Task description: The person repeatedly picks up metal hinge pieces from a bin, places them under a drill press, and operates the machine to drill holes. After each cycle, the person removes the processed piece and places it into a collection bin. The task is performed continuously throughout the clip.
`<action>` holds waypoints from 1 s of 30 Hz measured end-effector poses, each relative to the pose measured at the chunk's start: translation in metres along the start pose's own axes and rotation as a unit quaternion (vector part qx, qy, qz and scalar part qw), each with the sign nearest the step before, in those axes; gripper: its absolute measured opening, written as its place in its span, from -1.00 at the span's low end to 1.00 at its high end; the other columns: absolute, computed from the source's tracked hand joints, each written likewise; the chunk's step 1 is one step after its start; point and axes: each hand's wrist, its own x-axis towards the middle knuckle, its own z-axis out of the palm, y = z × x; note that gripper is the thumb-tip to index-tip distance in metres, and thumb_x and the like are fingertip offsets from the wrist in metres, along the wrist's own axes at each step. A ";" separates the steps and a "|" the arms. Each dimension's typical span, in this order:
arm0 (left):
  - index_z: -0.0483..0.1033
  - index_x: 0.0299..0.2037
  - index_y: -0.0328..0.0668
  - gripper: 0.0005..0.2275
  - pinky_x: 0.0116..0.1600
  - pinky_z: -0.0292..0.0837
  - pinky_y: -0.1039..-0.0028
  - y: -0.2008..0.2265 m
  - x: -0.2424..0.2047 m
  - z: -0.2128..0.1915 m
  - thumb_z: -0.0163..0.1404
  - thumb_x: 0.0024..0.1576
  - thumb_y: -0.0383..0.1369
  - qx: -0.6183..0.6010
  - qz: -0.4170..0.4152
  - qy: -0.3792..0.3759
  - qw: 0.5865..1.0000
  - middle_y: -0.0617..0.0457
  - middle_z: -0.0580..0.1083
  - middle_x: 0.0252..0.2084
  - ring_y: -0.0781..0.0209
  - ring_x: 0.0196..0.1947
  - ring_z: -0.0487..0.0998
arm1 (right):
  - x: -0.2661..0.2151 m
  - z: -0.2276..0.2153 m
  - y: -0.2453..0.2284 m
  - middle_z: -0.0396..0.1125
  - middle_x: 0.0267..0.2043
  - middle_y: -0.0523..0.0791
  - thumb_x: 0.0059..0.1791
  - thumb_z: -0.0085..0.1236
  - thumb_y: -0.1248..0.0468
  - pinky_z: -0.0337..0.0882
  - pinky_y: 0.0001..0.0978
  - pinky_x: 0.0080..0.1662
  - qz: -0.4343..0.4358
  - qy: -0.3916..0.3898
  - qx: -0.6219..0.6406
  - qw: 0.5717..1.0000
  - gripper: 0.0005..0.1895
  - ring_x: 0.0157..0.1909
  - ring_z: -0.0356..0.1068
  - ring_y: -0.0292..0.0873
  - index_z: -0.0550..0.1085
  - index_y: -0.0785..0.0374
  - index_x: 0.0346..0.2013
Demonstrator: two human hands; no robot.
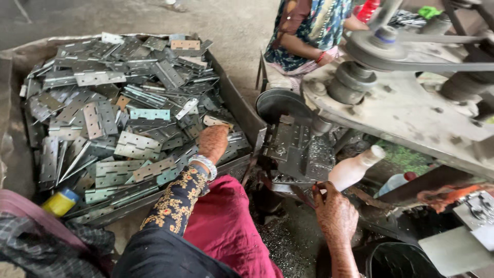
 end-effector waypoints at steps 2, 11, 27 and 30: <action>0.63 -0.27 -0.15 -0.84 -0.11 0.53 0.05 0.013 -0.001 -0.029 -0.07 0.11 -0.43 -0.017 -0.045 0.023 0.999 -0.17 0.59 -0.28 -0.19 -0.23 0.63 | -0.002 0.002 0.004 0.54 -0.33 -0.01 0.05 -0.02 -0.14 0.50 0.00 -0.17 -0.004 0.005 0.020 1.000 -0.65 -0.24 0.57 0.09 0.51 -0.10 -0.02; 0.65 -0.16 0.00 -0.78 0.02 0.51 0.21 0.122 -0.025 -0.087 0.17 -0.03 -0.38 -0.232 -0.024 -0.220 0.947 -0.10 0.59 -0.20 -0.06 -0.13 0.62 | -0.009 0.008 0.003 0.53 -0.21 0.00 0.04 0.04 0.00 0.48 0.02 -0.17 -0.040 0.040 0.017 0.998 -0.66 -0.20 0.54 0.13 0.50 0.02 0.03; 0.61 -0.15 -0.35 -0.75 0.43 -0.02 -0.05 0.230 -0.091 -0.018 0.03 0.06 -0.35 -0.015 0.172 -0.156 0.973 -0.28 0.24 0.41 -0.20 0.43 0.16 | 0.004 0.018 0.011 0.52 -0.21 0.04 -0.01 0.12 -0.04 0.49 0.03 -0.12 -0.049 -0.051 -0.032 0.997 -0.51 -0.17 0.55 0.13 0.40 0.08 0.14; 0.59 -0.07 -0.29 -0.74 0.49 -0.12 -0.09 0.238 -0.065 -0.016 -0.03 0.16 -0.30 0.065 0.175 -0.140 0.972 -0.21 0.28 0.40 -0.18 0.45 0.15 | 0.001 0.034 0.024 0.52 -0.25 0.06 0.01 0.11 -0.03 0.50 0.03 -0.14 -0.029 -0.082 -0.042 0.995 -0.49 -0.21 0.55 0.13 0.35 0.10 0.18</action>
